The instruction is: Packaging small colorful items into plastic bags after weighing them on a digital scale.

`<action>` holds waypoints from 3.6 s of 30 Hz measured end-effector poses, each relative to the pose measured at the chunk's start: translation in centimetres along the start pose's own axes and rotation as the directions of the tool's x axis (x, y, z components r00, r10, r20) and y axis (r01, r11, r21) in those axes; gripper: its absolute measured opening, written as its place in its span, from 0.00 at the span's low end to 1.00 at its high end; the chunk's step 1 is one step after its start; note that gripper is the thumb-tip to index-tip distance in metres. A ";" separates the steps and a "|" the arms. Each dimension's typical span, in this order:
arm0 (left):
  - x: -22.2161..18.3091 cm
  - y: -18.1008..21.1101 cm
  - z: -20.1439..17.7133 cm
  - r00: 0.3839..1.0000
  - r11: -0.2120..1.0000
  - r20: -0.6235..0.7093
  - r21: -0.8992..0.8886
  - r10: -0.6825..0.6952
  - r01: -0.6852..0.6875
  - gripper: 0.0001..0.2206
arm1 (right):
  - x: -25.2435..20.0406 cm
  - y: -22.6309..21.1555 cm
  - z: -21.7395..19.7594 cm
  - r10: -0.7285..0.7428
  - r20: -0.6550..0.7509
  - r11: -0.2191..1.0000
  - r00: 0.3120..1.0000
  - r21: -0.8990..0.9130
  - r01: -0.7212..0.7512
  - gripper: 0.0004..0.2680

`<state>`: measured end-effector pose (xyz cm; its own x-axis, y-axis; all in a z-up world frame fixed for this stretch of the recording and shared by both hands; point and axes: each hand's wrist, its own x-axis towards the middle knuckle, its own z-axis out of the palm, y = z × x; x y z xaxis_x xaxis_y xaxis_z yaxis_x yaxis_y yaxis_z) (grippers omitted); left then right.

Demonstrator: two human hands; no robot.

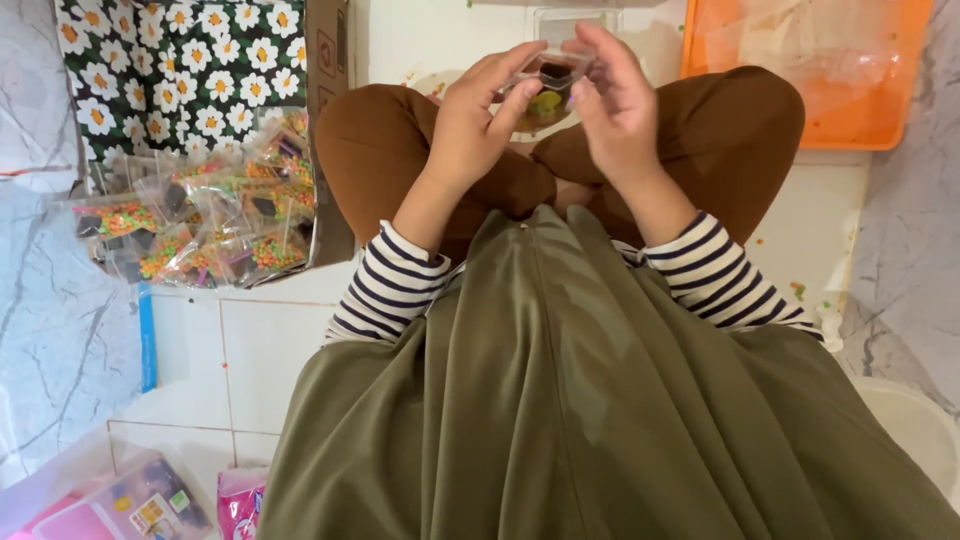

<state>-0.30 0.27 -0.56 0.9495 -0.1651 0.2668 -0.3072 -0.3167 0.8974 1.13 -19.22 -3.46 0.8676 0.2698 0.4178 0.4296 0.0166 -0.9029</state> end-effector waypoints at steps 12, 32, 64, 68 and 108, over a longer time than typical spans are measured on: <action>0.6 0.0 1.2 0.997 0.983 -0.058 -0.173 0.046 -0.056 0.06 | 0.8 -0.6 -2.1 0.228 0.055 0.949 0.972 0.209 -0.235 0.05; 0.5 1.1 2.4 0.995 0.948 -0.089 -0.312 0.034 -0.060 0.06 | 1.0 -2.6 -1.4 0.100 0.023 0.993 0.995 -0.062 -0.098 0.04; -0.6 0.2 1.4 0.989 0.956 -0.142 -0.284 0.032 -0.072 0.12 | 0.6 -2.3 -0.8 0.253 -0.015 0.964 0.967 0.089 -0.251 0.06; -0.7 0.3 1.5 0.987 0.972 -0.139 -0.211 0.079 -0.107 0.15 | 0.9 -3.4 -0.5 0.181 -0.026 0.983 0.983 -0.031 -0.182 0.06; -0.8 1.3 1.6 0.980 0.931 -0.200 -0.358 -0.005 -0.069 0.09 | 3.1 -5.2 -2.9 0.221 0.216 0.975 0.951 -0.010 -0.224 0.08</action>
<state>-1.56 -1.52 -0.13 0.9445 0.0271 0.3273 -0.3283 0.0509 0.9432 2.38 -21.28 2.81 0.8658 0.4683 0.1761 0.2267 -0.0534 -0.9725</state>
